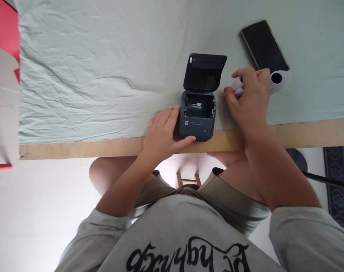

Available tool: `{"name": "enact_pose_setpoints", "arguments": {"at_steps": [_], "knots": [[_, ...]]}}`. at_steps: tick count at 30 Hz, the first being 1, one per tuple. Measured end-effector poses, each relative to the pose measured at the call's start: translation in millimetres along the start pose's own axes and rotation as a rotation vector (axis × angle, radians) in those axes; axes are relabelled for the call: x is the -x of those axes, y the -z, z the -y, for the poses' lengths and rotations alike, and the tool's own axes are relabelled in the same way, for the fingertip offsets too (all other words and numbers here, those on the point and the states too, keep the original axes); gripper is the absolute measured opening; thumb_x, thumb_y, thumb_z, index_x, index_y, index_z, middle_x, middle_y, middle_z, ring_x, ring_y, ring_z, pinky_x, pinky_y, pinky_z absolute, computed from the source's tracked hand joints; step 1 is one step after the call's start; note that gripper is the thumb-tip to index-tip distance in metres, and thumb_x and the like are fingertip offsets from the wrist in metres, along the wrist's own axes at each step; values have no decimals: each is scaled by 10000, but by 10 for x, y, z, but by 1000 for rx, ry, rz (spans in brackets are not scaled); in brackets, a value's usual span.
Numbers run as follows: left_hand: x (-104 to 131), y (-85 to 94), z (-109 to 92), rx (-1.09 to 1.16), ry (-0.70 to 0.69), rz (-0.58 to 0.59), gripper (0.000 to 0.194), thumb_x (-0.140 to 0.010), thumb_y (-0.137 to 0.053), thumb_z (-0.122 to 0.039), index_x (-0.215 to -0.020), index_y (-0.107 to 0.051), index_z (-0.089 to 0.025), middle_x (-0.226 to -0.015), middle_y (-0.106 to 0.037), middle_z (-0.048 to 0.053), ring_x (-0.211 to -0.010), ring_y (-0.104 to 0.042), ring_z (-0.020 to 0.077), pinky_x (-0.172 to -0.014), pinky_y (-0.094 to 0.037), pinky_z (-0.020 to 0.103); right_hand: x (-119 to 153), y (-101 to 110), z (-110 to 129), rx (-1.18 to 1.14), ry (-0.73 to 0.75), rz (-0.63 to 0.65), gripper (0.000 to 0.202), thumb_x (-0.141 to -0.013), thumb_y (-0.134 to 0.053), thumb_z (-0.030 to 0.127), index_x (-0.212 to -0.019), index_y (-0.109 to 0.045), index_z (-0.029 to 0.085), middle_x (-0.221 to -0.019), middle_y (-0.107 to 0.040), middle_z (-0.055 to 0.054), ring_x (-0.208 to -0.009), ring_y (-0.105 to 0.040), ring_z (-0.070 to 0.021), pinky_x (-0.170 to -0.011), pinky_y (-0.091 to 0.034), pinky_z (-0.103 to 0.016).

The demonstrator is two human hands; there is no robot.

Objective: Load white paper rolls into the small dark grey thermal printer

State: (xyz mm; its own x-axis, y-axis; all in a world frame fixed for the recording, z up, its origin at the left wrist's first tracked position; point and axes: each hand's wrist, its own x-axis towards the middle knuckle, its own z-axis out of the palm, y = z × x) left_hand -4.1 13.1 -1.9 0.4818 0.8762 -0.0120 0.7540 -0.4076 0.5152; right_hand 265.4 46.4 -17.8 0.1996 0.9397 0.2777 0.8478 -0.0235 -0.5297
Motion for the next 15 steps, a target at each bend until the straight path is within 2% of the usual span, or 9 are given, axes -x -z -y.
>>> {"name": "enact_pose_setpoints", "arguments": {"at_steps": [4,8,10,13,15], "knots": [[-1,4,-9,1,3,-1,885,-906,-611,-673,-1548,-440,-89,-1520,-567,210,-1416,-515,378,-1169,-387,516,56,18,-9,-37,113,-43,308,-849,-651,248,-1140,-613,340,-1134,-623,-89,-1148,-562,-316,-1048,-465,-570],[-6,11,-25,2,7,-1,860,-904,-611,-663,-1539,-452,-106,-1522,-570,198,-1415,-515,372,-1176,-378,509,157,68,23,-109,273,-31,521,-749,-665,189,-1248,-583,315,-1129,-655,-64,-1061,-606,-288,-986,-515,-534],[-9,12,-30,4,7,-5,861,-899,-611,-665,-1530,-463,-98,-1515,-575,201,-1408,-522,375,-1177,-376,507,208,76,20,-148,278,10,540,-766,-654,204,-1288,-559,308,-1135,-655,-65,-1054,-624,-291,-977,-528,-539],[-11,9,-32,5,11,-11,862,-895,-611,-662,-1529,-461,-98,-1512,-571,212,-1409,-519,384,-1176,-377,518,252,70,0,-172,279,93,463,-827,-607,208,-1273,-577,330,-1177,-662,-78,-1119,-631,-299,-1007,-534,-540],[-13,8,-32,7,11,-13,842,-895,-614,-650,-1532,-458,-121,-1509,-573,206,-1409,-519,384,-1178,-375,526,257,59,-12,-166,301,99,454,-828,-601,200,-1261,-601,334,-1191,-661,-88,-1140,-630,-299,-1031,-532,-541]]}}
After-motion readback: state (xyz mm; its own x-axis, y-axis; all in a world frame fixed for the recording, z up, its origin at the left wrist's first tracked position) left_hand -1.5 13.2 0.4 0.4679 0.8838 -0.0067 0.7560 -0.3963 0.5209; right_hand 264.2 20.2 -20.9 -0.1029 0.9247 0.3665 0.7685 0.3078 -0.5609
